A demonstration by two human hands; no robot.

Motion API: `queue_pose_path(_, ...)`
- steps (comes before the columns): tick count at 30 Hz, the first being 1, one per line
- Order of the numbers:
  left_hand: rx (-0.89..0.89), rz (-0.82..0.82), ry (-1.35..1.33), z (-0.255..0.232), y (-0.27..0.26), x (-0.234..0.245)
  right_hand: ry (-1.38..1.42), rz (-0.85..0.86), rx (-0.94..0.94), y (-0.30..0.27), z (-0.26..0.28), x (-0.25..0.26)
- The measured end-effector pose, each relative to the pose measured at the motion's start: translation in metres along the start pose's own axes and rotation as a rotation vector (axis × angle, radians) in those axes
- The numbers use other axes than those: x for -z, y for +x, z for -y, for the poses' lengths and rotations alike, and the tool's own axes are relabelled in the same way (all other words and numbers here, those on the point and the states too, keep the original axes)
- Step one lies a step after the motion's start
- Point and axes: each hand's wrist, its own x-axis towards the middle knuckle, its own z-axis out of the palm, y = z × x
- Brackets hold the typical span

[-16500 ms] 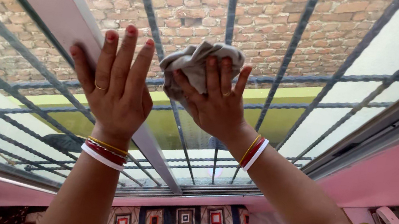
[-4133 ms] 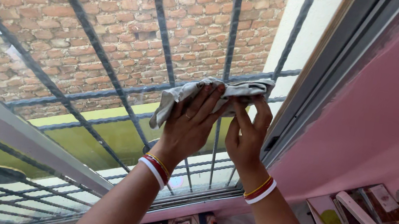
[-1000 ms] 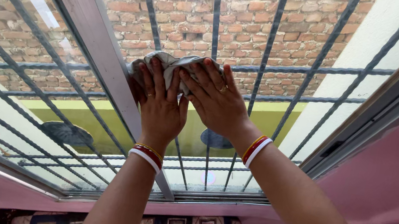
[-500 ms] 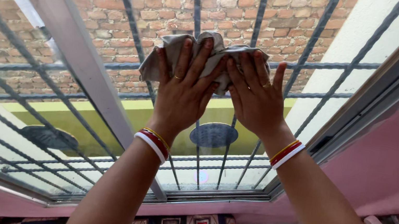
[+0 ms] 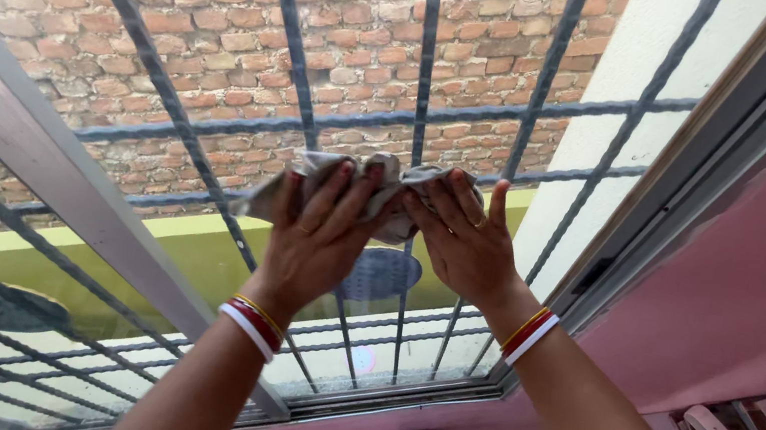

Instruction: The person wipes a glass window pane using a cloth. They clean the surface in circular and back-and-forth motions, covering the entire visible area of the window.

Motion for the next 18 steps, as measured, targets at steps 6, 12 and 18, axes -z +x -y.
queue_pose_path(6,-0.079,-0.009,0.004,0.011,0.038,-0.002,0.052,-0.111,-0.059,0.020,-0.024,0.023)
queue_pose_path(12,0.123,-0.020,-0.083,-0.044,0.047,-0.016,0.124,-0.181,-0.073,0.011,-0.033,0.009)
queue_pose_path(18,-0.046,-0.082,-0.107,-0.037,0.018,-0.022,0.089,-0.334,0.050,-0.004,-0.034,-0.015)
